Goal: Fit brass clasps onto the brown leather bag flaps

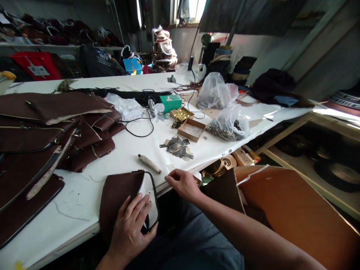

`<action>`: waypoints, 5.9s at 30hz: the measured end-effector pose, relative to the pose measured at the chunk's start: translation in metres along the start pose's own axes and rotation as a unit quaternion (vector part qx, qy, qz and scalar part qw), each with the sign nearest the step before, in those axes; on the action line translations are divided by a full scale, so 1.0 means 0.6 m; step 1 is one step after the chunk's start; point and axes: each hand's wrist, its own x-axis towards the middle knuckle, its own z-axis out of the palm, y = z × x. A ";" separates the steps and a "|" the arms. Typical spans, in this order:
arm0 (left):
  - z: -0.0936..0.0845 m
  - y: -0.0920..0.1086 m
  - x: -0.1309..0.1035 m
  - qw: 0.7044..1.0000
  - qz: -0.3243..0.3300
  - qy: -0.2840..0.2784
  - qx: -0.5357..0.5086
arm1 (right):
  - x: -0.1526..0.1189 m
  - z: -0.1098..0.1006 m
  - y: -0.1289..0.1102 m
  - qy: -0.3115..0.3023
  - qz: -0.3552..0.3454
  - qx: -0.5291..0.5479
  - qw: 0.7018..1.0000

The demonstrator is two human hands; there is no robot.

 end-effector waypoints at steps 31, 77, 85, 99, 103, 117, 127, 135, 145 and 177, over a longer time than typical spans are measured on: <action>-0.029 -0.002 0.002 0.997 -0.061 -0.050 -0.015 | 0.389 -0.031 -0.074 -0.014 -0.027 -0.375 0.926; -0.029 -0.008 0.009 0.994 -0.050 -0.097 0.004 | 0.044 0.062 -0.050 -0.213 -0.197 -0.223 0.931; -0.029 -0.006 0.013 0.995 -0.052 -0.089 0.009 | 0.161 0.098 -0.086 -0.049 -0.182 -0.335 0.923; -0.023 -0.014 0.011 0.994 -0.062 -0.092 -0.004 | 0.108 0.107 -0.105 -0.101 0.013 0.393 0.914; -0.023 -0.013 0.013 0.994 -0.063 -0.090 0.003 | 0.088 0.147 -0.118 -0.102 0.014 0.403 0.909; -0.016 -0.019 0.011 0.995 -0.064 -0.079 0.000 | 0.028 0.162 -0.092 -0.103 -0.105 0.225 0.963; -0.010 -0.015 0.002 0.996 -0.060 -0.065 0.009 | 0.007 0.131 -0.117 -0.084 -0.216 0.217 0.948; -0.008 -0.017 -0.001 0.996 -0.073 -0.056 -0.008 | 0.008 0.142 -0.081 -0.121 -0.201 0.165 0.958; -0.016 -0.010 0.004 0.995 -0.065 -0.072 0.010 | -0.004 0.115 -0.075 -0.078 -0.170 0.128 0.974; -0.048 0.103 0.045 0.834 -0.442 0.066 -0.324 | 0.015 -0.007 -0.246 -0.499 -0.199 -0.323 0.779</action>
